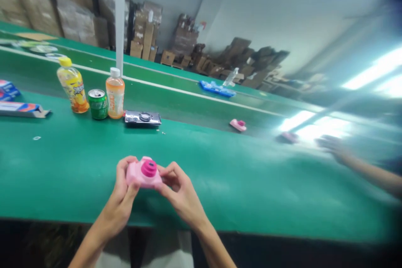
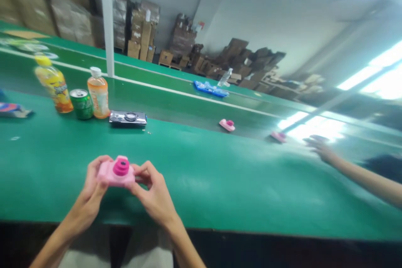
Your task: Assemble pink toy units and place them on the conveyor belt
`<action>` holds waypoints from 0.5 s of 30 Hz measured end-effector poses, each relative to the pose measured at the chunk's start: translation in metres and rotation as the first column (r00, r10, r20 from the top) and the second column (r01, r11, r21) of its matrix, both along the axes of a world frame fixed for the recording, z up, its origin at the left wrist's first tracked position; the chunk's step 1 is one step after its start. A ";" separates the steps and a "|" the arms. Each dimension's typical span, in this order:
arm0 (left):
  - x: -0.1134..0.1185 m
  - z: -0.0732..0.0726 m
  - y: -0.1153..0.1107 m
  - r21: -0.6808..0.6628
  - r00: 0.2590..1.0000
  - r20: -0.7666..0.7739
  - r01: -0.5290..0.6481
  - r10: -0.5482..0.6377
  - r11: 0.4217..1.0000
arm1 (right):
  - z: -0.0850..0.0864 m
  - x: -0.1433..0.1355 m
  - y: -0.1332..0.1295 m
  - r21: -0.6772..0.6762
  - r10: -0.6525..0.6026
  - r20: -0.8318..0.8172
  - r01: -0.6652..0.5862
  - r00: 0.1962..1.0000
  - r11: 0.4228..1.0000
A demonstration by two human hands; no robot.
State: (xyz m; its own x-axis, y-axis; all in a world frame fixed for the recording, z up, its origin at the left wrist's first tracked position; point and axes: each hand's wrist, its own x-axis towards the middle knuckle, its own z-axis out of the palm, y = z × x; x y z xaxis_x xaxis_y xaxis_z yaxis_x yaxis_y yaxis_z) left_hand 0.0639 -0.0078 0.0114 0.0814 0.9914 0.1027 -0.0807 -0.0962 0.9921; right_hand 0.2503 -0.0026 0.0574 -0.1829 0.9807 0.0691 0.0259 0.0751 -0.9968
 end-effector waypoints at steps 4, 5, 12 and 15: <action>0.003 -0.012 -0.015 0.021 0.990 -0.078 0.118 -0.116 0.993 | 0.006 0.014 -0.008 -0.104 0.152 0.137 -0.138 0.979 0.985; 0.006 -0.014 -0.017 0.022 0.989 -0.085 0.127 -0.125 0.992 | 0.007 0.014 -0.008 -0.113 0.176 0.175 -0.158 0.969 0.981; -0.021 -0.010 -0.011 0.171 0.935 -0.352 0.020 0.042 0.985 | 0.014 0.046 0.049 0.012 0.041 0.520 -0.056 0.853 0.998; -0.079 -0.016 -0.005 0.342 0.703 -0.594 -0.220 0.391 0.914 | 0.013 0.093 0.131 0.258 -0.313 0.692 0.182 0.650 0.949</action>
State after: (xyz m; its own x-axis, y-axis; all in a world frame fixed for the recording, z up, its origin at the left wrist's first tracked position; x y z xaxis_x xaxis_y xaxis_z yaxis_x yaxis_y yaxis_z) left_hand -0.0153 -0.0130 -0.0048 -0.0913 0.9264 0.3652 0.6352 -0.2283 0.7379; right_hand 0.3431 0.1281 0.0701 0.0086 0.9850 0.1725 0.7658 0.1044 -0.6346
